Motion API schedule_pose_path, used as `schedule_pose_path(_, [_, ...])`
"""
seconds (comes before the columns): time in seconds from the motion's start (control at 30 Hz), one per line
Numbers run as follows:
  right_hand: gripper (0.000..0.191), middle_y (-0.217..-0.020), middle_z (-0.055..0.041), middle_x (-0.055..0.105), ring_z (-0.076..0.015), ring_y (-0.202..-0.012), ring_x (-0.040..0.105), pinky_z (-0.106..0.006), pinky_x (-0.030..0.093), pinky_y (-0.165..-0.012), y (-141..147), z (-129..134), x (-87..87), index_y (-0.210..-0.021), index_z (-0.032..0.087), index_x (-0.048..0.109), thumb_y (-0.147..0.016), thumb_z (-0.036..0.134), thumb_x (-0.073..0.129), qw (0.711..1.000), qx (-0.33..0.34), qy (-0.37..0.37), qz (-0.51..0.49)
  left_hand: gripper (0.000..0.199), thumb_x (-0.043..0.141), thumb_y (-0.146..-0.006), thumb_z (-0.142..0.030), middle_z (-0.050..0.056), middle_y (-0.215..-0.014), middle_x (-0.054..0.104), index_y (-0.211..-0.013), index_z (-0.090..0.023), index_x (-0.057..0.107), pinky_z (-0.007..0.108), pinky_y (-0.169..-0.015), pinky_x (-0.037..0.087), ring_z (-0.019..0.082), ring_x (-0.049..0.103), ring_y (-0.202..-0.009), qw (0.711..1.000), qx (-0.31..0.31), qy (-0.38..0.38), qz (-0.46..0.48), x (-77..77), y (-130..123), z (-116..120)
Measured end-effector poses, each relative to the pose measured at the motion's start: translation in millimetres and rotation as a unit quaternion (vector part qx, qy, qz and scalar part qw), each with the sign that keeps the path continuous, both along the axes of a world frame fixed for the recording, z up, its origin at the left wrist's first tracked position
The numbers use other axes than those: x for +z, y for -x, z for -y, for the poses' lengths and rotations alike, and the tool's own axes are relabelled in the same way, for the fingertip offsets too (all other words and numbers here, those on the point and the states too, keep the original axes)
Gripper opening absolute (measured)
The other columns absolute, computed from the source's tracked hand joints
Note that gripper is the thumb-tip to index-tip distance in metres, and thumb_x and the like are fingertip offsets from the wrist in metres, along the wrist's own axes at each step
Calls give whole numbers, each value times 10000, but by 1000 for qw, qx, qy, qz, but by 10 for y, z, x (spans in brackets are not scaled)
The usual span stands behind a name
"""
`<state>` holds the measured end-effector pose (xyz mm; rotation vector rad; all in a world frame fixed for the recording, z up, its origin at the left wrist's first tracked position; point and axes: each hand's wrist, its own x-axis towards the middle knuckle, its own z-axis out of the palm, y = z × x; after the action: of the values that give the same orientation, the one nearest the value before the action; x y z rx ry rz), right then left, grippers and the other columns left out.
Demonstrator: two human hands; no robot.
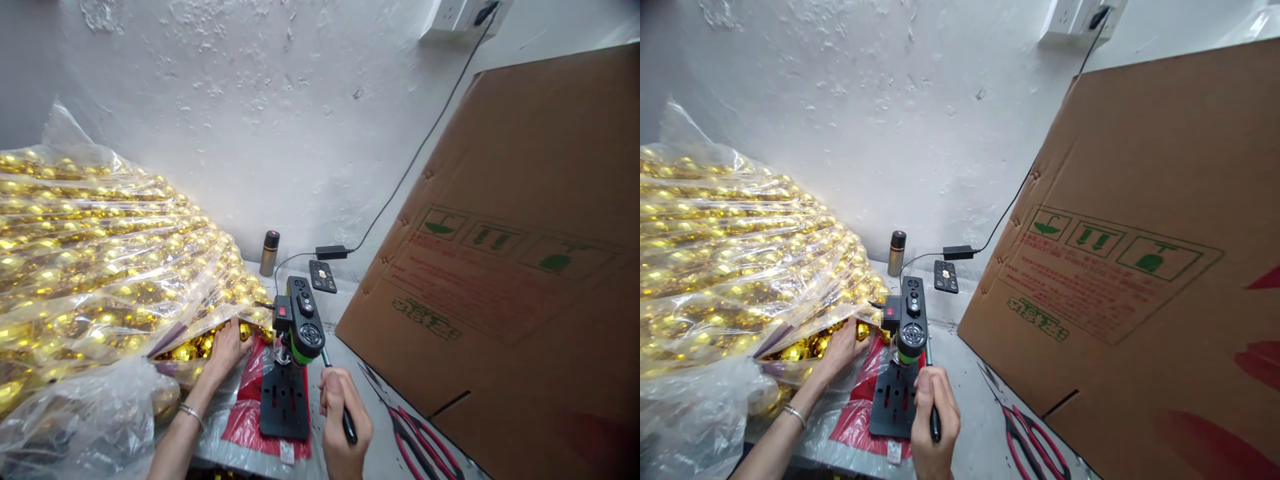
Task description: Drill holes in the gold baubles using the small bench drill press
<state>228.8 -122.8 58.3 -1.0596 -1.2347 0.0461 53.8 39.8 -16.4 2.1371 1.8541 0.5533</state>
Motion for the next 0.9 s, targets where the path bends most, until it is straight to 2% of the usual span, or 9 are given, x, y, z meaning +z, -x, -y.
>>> schedule_pose_path(0.1, [372, -646, 33, 477, -104, -524, 458, -227, 398, -495, 4, 4, 19, -733, 215, 551, -1095, 266, 482, 1000, 0, 4, -5, 536, 623, -895, -380, 181, -1391, 698, -1382, -164, 569, 423, -1073, 540, 313, 697, -1269, 995, -22, -22, 95, 19, 87, 83])
schedule_pose_path(0.17, [390, -642, 35, 479, -101, -528, 465, -223, 400, -501, 13, 1, 59, -714, 214, 540, -1096, 270, 484, 1000, -3, 6, -13, 546, 649, -853, -460, 146, -1328, 726, -1325, -191, 597, 457, -1063, 560, 319, 708, -1232, 967, -29, -5, 251, -3, 107, 208])
schedule_pose_path(0.27, [416, -620, 45, 461, -92, -507, 440, -221, 378, -481, 29, -12, 155, -690, 213, 524, -1097, 291, 491, 999, -14, 19, -27, 640, 687, -808, -611, 123, -1216, 763, -1280, -191, 588, 437, -959, 617, 309, 751, -1126, 857, -10, 100, 505, -102, 35, 483])
schedule_pose_path(0.33, [435, -606, 51, 447, -90, -496, 425, -224, 371, -477, 36, -23, 214, -671, 216, 508, -1097, 305, 496, 999, -21, 22, -31, 718, 698, -796, -686, 130, -1220, 763, -1290, -180, 573, 402, -920, 629, 292, 765, -1093, 784, 6, 169, 597, -191, -65, 659])
schedule_pose_path(0.4, [450, -603, 50, 443, -93, -499, 426, -229, 371, -482, 37, -30, 246, -658, 220, 491, -1097, 317, 494, 999, -26, 19, -27, 776, 697, -779, -739, 139, -1237, 761, -1298, -175, 578, 393, -921, 626, 291, 768, -1089, 757, 21, 194, 623, -277, -170, 779])
schedule_pose_path(0.5, [448, -612, 46, 446, -100, -508, 428, -239, 355, -477, 35, -27, 234, -666, 223, 486, -1102, 327, 477, 999, -27, 24, -17, 800, 680, -762, -765, 147, -1268, 759, -1291, -168, 617, 428, -1017, 586, 327, 726, -1204, 810, 20, 155, 565, -386, -284, 844])
schedule_pose_path(0.63, [422, -632, 41, 457, -104, -529, 442, -240, 369, -493, 35, -13, 166, -694, 220, 508, -1105, 308, 464, 999, -25, 27, -14, 702, 680, -795, -648, 153, -1289, 759, -1308, -172, 627, 524, -1125, 518, 354, 699, -1250, 889, -27, 88, 449, -504, -356, 861])
schedule_pose_path(0.77, [397, -640, 43, 452, -101, -527, 433, -236, 371, -495, 31, -4, 120, -714, 218, 524, -1102, 278, 465, 999, -22, 23, -8, 609, 699, -812, -490, 171, -1343, 743, -1340, -196, 624, 586, -1121, 524, 375, 697, -1262, 917, -76, 31, 390, -616, -403, 929])
schedule_pose_path(0.9, [364, -649, 47, 464, -95, -533, 441, -223, 373, -496, 28, 6, 110, -740, 218, 537, -1097, 242, 467, 1000, -17, 16, -7, 542, 694, -843, -371, 159, -1326, 749, -1356, -212, 616, 556, -1073, 572, 355, 713, -1237, 925, -121, -25, 359, -664, -433, 998])
